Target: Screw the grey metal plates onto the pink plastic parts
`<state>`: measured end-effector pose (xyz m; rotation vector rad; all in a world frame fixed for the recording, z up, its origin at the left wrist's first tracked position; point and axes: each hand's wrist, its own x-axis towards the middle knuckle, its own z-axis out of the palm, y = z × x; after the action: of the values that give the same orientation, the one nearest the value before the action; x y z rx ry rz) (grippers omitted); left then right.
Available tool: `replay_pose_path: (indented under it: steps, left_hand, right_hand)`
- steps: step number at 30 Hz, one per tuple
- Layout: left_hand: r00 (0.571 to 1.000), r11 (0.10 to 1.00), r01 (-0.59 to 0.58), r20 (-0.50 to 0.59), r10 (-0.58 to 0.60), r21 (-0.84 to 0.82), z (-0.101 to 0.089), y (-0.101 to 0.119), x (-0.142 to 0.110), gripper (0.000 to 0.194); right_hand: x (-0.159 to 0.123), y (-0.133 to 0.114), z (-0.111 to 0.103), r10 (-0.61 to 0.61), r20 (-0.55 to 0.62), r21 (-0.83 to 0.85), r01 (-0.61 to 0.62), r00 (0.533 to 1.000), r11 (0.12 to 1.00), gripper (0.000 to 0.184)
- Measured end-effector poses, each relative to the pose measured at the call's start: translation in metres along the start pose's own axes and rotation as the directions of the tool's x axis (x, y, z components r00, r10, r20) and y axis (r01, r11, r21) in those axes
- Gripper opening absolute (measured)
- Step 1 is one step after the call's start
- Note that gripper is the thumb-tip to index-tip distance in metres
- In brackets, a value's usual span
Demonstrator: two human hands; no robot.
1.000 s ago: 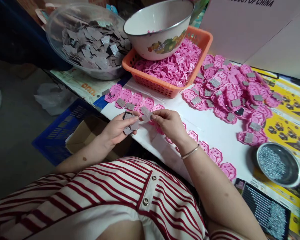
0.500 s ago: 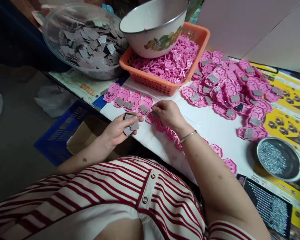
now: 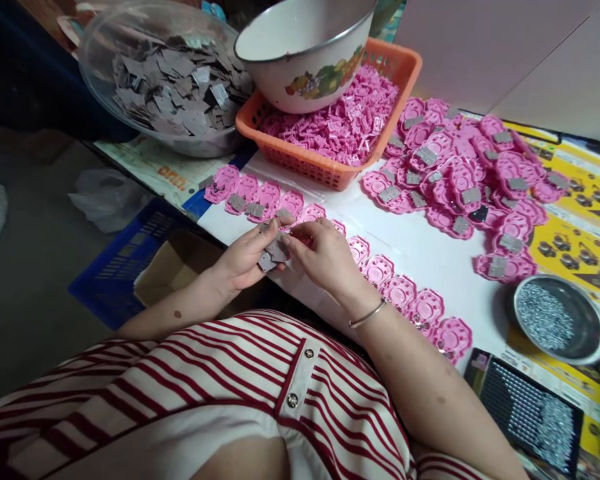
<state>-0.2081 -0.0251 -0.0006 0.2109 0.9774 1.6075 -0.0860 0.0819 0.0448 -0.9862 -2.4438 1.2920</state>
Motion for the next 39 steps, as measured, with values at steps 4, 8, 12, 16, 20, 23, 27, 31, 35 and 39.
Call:
replay_pose_path:
  steps: [4, 8, 12, 16, 20, 23, 27, 31, 35, 39]
  left_hand:
    - [0.997, 0.999, 0.033, 0.076, -0.034, 0.022, 0.004, -0.004, -0.002, 0.044]
    - [0.984, 0.991, 0.136, 0.113, -0.135, 0.004, 0.005, -0.006, -0.004, 0.053]
    - [0.978, 0.988, 0.155, 0.139, -0.156, 0.017, 0.004, -0.009, -0.006, 0.037]
    - [0.988, 0.993, 0.121, 0.097, -0.122, 0.010, 0.007, -0.011, -0.009, 0.042]
    - [0.994, 0.993, 0.108, 0.027, -0.107, -0.042, 0.009, -0.012, -0.009, 0.028]
    - [0.992, 0.991, 0.123, 0.012, -0.123, -0.045, 0.008, -0.011, -0.009, 0.024]
    - [0.993, 0.993, 0.116, 0.025, -0.115, -0.039, 0.004, -0.008, -0.010, 0.032]
    - [0.996, 0.996, 0.088, -0.021, -0.088, -0.005, 0.000, -0.003, -0.011, 0.037]
    - [0.996, 0.996, 0.087, -0.027, -0.087, 0.020, -0.001, -0.002, -0.011, 0.041]
    - [0.996, 0.996, 0.084, -0.016, -0.084, 0.027, -0.002, -0.003, -0.012, 0.042]
  right_hand:
    - [0.000, 0.002, 0.009, -0.024, -0.017, 0.093, 0.026, 1.000, 0.995, 0.029]
    - [-0.001, 0.002, 0.010, 0.041, 0.122, 0.309, -0.077, 0.992, 0.948, 0.022]
    - [-0.008, 0.005, 0.009, 0.098, 0.112, 0.437, -0.137, 0.989, 0.889, 0.035]
    - [-0.013, 0.010, 0.008, 0.132, 0.016, 0.491, -0.123, 0.991, 0.862, 0.046]
    - [-0.014, 0.016, 0.011, 0.125, -0.119, 0.473, -0.055, 0.985, 0.880, 0.058]
    - [-0.018, 0.020, 0.010, 0.087, -0.235, 0.402, 0.015, 0.968, 0.915, 0.055]
    - [-0.028, 0.036, -0.011, -0.095, -0.376, 0.111, 0.146, 0.922, 0.983, 0.027]
    - [-0.032, 0.061, -0.035, -0.524, -0.100, -0.646, 0.346, 0.846, 0.681, 0.023]
    - [-0.028, 0.073, -0.039, -0.571, 0.126, -0.777, 0.438, 0.811, 0.452, 0.029]
    - [-0.026, 0.074, -0.039, -0.540, 0.187, -0.776, 0.461, 0.820, 0.430, 0.031]
